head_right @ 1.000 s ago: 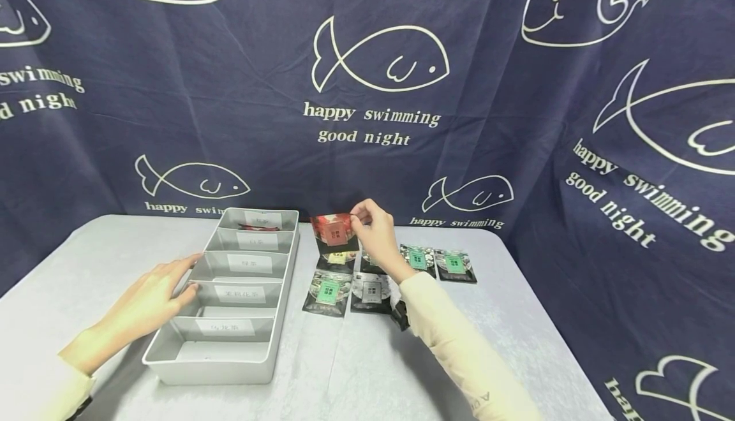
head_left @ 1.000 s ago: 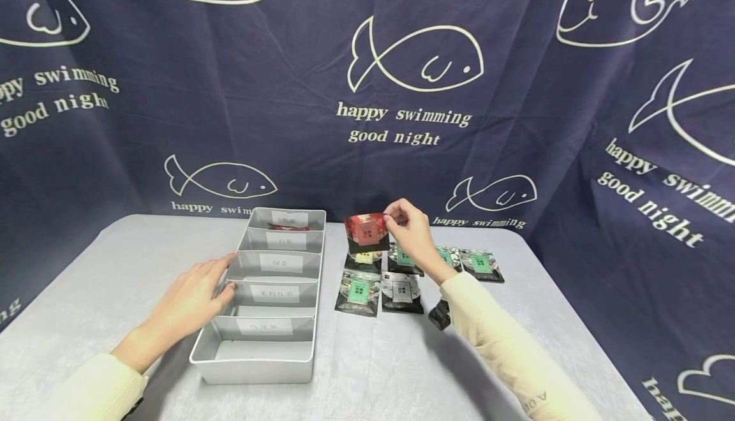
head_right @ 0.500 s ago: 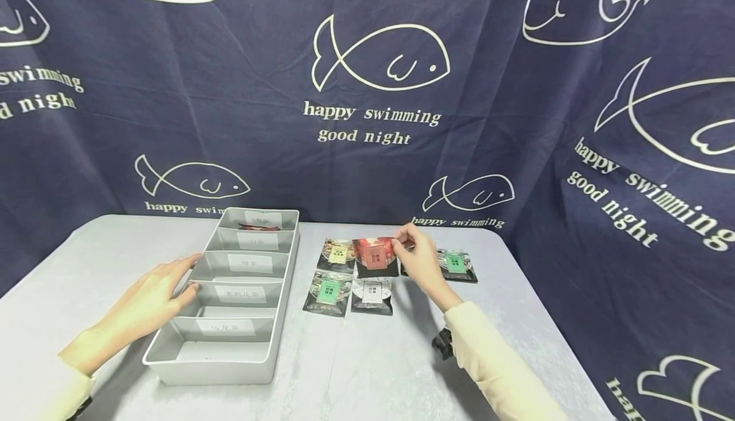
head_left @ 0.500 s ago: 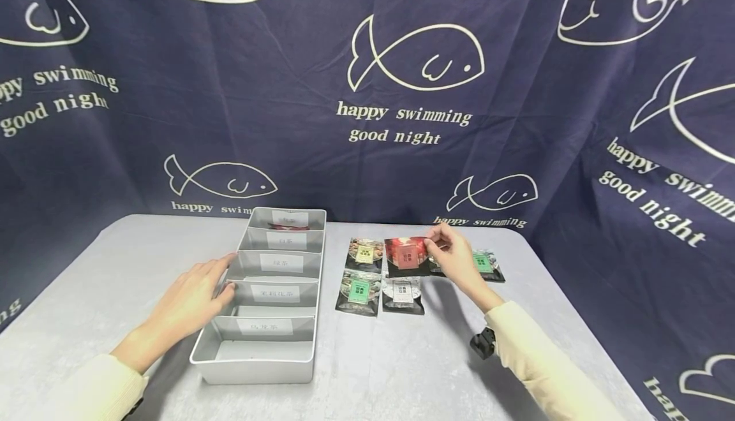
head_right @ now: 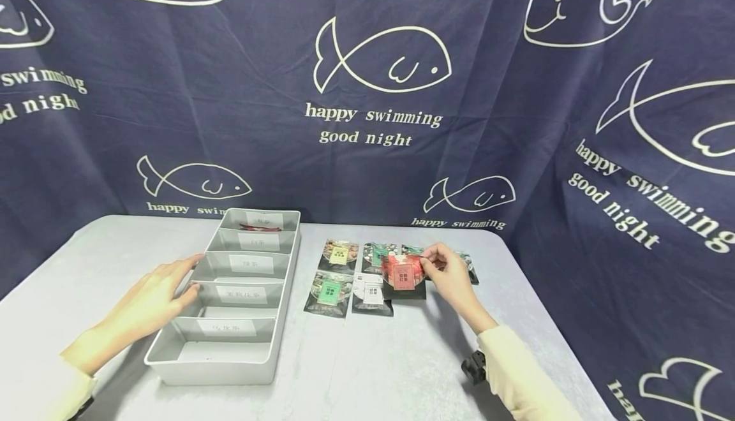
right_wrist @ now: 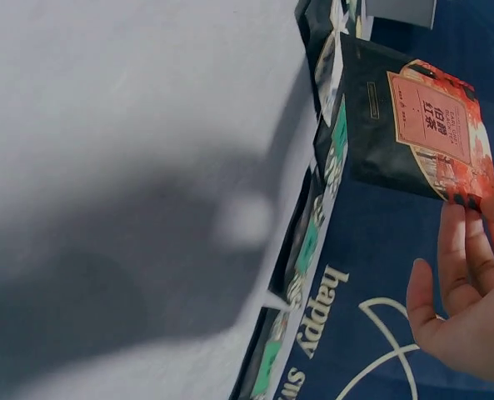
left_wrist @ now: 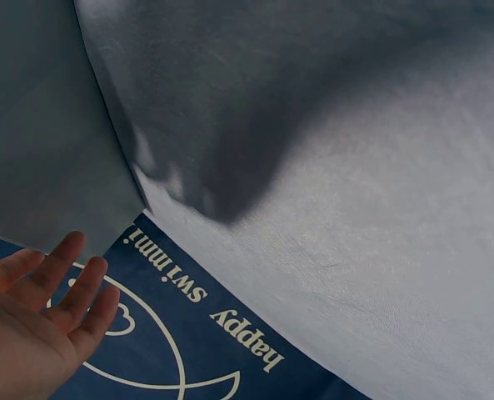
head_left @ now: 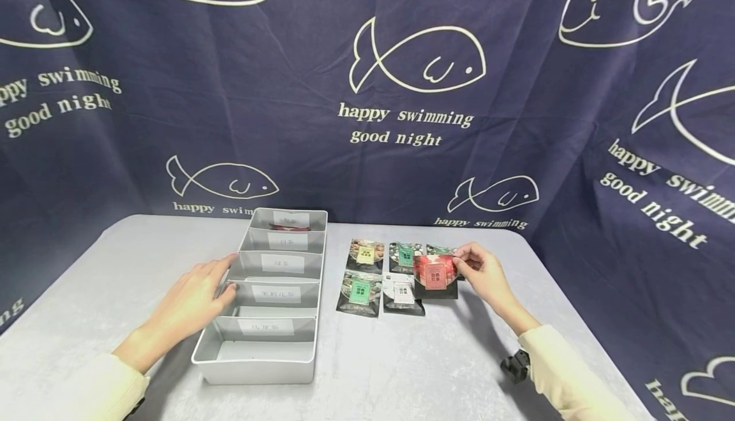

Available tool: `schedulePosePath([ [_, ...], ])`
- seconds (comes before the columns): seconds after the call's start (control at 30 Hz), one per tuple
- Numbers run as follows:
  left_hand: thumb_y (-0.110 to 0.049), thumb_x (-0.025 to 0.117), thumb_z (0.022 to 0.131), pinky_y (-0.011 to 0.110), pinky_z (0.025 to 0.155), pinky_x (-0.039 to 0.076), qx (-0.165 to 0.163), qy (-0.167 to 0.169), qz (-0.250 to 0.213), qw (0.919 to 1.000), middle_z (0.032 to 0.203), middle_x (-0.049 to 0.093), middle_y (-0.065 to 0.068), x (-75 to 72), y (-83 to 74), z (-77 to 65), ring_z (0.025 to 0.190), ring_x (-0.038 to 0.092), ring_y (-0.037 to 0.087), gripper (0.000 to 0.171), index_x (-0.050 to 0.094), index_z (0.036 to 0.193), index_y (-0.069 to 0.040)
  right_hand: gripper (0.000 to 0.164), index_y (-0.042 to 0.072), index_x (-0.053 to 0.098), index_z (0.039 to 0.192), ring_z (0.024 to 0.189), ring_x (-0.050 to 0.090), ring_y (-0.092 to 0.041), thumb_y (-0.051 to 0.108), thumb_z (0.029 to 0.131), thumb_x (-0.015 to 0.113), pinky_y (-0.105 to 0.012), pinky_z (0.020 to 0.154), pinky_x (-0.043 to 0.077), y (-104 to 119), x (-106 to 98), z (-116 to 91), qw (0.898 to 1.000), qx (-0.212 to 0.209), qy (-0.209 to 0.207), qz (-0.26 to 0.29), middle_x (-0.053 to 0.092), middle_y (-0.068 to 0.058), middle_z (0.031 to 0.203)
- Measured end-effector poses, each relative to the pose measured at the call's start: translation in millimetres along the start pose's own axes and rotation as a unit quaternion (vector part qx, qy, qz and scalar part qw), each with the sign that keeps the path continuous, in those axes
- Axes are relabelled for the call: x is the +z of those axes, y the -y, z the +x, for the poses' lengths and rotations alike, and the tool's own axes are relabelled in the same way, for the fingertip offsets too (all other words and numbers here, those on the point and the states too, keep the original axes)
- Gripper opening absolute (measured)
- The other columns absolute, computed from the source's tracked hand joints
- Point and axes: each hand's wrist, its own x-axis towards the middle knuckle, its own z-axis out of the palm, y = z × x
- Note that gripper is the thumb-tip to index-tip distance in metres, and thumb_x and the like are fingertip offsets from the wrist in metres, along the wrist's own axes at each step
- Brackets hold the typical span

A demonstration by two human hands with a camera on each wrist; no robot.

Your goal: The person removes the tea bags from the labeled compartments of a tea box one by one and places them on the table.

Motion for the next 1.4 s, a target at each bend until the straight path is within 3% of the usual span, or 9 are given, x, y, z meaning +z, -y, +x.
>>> schedulePosePath([
  [0.27, -0.021, 0.054, 0.085, 0.055, 0.091, 0.041, 0.003, -0.004, -0.001, 1.0000, 0.122, 0.056, 0.022, 0.9, -0.1, -0.3, 0.109, 0.052, 0.042, 0.052, 0.043, 0.132, -0.002, 0.013, -0.012, 0.054, 0.093, 0.066, 0.057, 0.000, -0.005, 0.083, 0.057, -0.017, 0.064, 0.053, -22.7, -13.7, -5.4, 0.998, 0.047, 0.029, 0.039, 0.062, -0.009, 0.079],
  [0.7, -0.022, 0.054, 0.085, 0.055, 0.092, 0.041, 0.000, 0.000, 0.000, 1.0000, 0.123, 0.055, 0.022, 0.5, 0.2, -0.6, 0.110, 0.052, 0.042, 0.052, 0.043, 0.132, -0.002, 0.019, -0.015, 0.052, 0.100, 0.065, 0.055, -0.004, -0.007, 0.082, 0.052, -0.022, 0.061, 0.053, -38.3, -18.9, -5.8, 0.992, 0.105, 0.066, 0.018, 0.061, -0.010, 0.078],
  [1.0, -0.022, 0.054, 0.085, 0.055, 0.090, 0.042, 0.001, 0.000, 0.001, 1.0000, 0.123, 0.056, 0.021, 0.9, 0.5, -0.3, 0.109, 0.052, 0.041, 0.052, 0.043, 0.132, -0.002, 0.018, -0.011, 0.055, 0.098, 0.062, 0.055, -0.002, -0.005, 0.081, 0.057, -0.021, 0.058, 0.051, -49.5, -15.3, -5.8, 0.993, 0.083, 0.070, -0.045, 0.064, -0.019, 0.080],
  [1.4, -0.022, 0.053, 0.086, 0.055, 0.091, 0.041, -0.002, 0.002, 0.001, 1.0000, 0.124, 0.055, 0.021, 1.1, 0.6, -0.3, 0.110, 0.052, 0.041, 0.052, 0.043, 0.132, -0.002, 0.023, -0.009, 0.057, 0.099, 0.069, 0.056, -0.009, -0.004, 0.076, 0.059, -0.016, 0.059, 0.047, -59.0, -16.3, -8.2, 0.982, 0.070, 0.102, -0.141, 0.063, -0.013, 0.080],
])
